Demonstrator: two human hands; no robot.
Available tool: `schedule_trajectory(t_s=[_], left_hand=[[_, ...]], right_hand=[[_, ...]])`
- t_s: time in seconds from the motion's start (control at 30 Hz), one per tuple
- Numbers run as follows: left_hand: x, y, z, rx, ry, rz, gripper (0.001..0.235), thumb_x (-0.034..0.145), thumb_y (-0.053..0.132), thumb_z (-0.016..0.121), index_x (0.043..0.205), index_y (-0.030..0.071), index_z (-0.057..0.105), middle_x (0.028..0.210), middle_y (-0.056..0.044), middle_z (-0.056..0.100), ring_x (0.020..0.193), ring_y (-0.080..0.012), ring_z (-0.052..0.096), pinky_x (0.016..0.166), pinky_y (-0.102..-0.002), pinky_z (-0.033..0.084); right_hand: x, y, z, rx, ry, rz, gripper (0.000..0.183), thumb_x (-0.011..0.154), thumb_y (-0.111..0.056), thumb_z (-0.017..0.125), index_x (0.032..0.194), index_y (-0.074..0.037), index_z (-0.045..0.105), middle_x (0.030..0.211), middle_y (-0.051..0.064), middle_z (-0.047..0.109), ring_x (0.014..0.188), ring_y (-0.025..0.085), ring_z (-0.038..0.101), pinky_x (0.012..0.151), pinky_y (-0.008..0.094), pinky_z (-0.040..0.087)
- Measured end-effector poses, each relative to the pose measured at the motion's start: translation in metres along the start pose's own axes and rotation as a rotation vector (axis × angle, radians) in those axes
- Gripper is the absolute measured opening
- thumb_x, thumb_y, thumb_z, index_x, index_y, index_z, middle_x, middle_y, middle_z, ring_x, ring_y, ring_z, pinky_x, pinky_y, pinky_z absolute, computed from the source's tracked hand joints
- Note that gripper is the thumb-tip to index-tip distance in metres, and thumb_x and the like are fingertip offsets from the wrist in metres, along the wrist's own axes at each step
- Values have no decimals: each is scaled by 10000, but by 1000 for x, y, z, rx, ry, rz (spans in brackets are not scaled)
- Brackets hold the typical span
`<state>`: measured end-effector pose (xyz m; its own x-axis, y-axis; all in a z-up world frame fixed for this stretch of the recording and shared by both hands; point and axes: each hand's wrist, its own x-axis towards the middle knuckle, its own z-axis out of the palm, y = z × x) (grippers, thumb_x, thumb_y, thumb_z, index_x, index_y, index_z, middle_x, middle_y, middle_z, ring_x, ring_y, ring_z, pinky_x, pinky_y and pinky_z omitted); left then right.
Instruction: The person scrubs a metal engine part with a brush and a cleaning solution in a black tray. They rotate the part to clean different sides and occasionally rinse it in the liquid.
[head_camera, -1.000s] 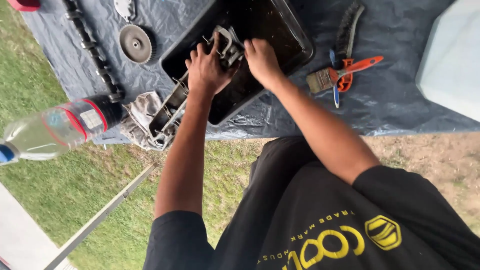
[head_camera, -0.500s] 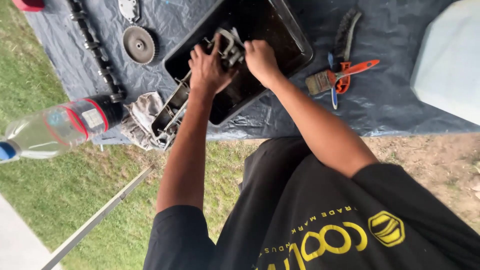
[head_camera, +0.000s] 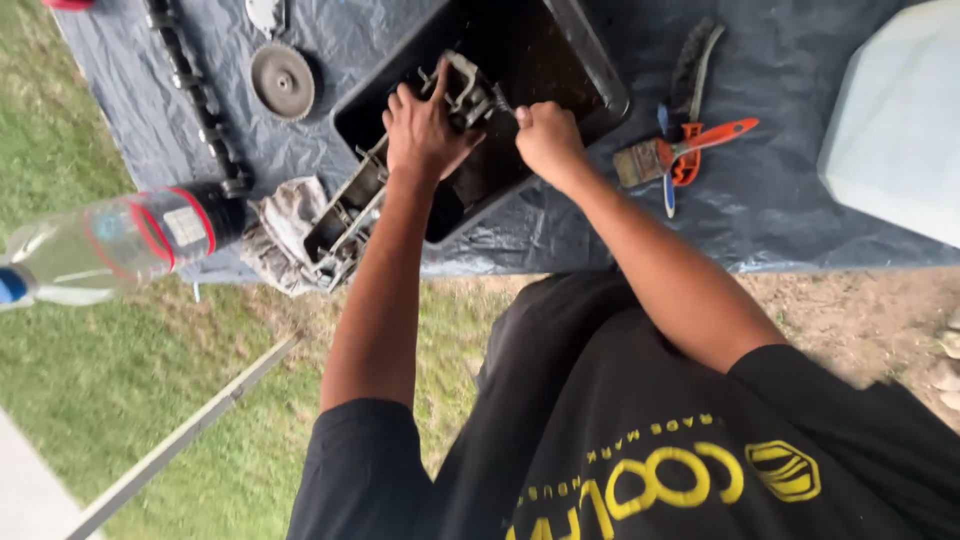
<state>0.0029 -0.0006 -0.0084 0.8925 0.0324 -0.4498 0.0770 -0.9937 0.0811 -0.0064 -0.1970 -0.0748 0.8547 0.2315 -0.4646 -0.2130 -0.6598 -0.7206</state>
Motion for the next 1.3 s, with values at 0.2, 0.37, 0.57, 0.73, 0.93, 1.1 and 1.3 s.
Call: schedule_trajectory(t_s=[0.2, 0.37, 0.57, 0.73, 0.93, 1.1, 1.3], left_hand=[[-1, -3, -1, -3, -19, -1, 1100, 823, 742, 773, 1640, 268, 210, 1235, -276, 472, 1128, -448, 493, 1005, -531, 409], [1, -4, -3, -12, -19, 8, 1084, 841, 709, 777, 1643, 254, 207, 1236, -282, 470, 1146, -457, 485, 1009, -548, 416], [-7, -3, 0, -13, 5, 6, 1084, 817, 716, 778, 1635, 293, 206, 1260, -283, 472, 1159, -465, 489, 1006, -552, 410], [-6, -1, -5, -12, -8, 15, 1086, 851, 724, 782, 1644, 298, 175, 1280, -287, 466, 1197, -465, 483, 1036, -561, 410], [-5, 3, -11, -13, -44, -2, 1091, 875, 740, 764, 1649, 291, 140, 1303, -284, 457, 1223, -445, 473, 1045, -554, 412], [-6, 4, -13, -28, -63, -26, 1090, 836, 754, 759, 1642, 303, 179, 1277, -256, 465, 1179, -432, 478, 1027, -539, 407], [-8, 7, -23, -30, -103, -25, 1074, 866, 708, 767, 1644, 290, 156, 1385, -298, 438, 1286, -447, 445, 1073, -550, 388]], right_hand=[[5, -1, 4, 63, 28, 28, 526, 1123, -231, 400, 661, 2, 493, 658, 174, 603, 657, 388, 609, 668, 519, 385], [21, -9, -6, 103, 27, -7, 528, 1133, -203, 466, 635, -57, 368, 557, 76, 440, 522, 235, 448, 600, 448, 357], [3, 15, -19, 32, 97, -101, 533, 1133, -282, 443, 656, -67, 543, 610, 98, 567, 574, 280, 567, 549, 462, 379], [-3, 7, -39, 331, 243, 149, 509, 1104, -315, 448, 652, -142, 607, 580, 16, 565, 551, 164, 548, 558, 359, 414], [-9, -20, -40, 1085, -42, 262, 421, 1085, -336, 511, 758, -73, 552, 532, -7, 374, 411, 100, 261, 370, 263, 174], [-47, -55, -81, 1691, -641, 29, 610, 727, -804, 525, 642, -221, 368, 514, -98, 197, 413, 56, 154, 385, 240, 144], [-63, -65, -95, 1733, -819, -461, 645, 828, -746, 667, 745, -201, 333, 564, -78, 160, 463, 73, 87, 401, 261, 112]])
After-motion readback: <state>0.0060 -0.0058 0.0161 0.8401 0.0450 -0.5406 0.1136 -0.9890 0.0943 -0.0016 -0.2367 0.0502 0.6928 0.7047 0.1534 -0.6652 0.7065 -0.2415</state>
